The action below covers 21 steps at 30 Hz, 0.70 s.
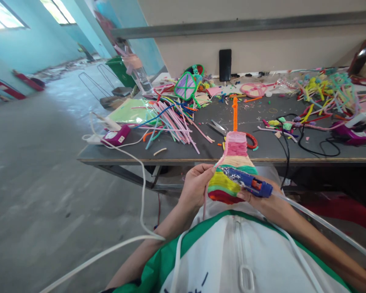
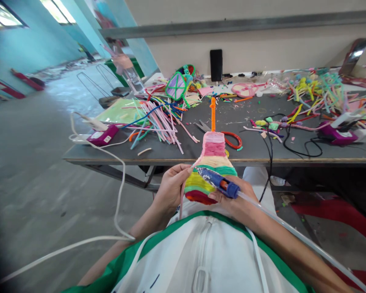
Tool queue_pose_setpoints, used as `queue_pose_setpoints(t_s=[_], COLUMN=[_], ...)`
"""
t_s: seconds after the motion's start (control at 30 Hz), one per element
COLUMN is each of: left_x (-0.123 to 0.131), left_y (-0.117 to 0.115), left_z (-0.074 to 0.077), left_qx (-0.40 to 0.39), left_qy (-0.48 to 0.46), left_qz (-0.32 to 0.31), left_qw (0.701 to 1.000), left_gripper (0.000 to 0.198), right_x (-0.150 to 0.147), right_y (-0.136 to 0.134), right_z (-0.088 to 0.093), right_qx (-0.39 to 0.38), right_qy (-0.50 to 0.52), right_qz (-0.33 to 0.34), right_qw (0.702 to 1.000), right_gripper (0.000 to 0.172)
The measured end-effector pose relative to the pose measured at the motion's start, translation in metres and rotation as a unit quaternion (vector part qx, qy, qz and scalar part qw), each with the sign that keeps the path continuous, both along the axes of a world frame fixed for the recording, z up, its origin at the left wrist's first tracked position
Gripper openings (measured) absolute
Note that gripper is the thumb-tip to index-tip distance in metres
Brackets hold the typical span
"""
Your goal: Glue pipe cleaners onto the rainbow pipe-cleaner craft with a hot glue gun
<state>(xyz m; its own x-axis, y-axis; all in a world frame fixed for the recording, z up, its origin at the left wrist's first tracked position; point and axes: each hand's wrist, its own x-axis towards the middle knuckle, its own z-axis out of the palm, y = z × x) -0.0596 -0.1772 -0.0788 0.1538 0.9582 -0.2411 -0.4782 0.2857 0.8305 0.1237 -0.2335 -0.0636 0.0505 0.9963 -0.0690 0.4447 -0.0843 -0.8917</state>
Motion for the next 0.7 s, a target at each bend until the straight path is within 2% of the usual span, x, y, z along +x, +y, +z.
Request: queue_pose_setpoints(t_s=[0.43,0.7], left_x=[0.000,0.000], left_y=[0.000,0.000], left_z=[0.001,-0.001], left_qx=[0.001,0.009], left_qy=[-0.002,-0.009], left_qz=[-0.003,-0.007], left_qw=[1.000,1.000], left_gripper=[0.018,0.014], right_x=[0.001,0.008], right_y=[-0.001,-0.001], right_z=[0.005,-0.011], right_qx=[0.016,0.047], right_qy=[-0.032,-0.042], right_qz=[0.027,0.012], right_qw=[0.999,0.998], right_gripper=[0.025,0.027])
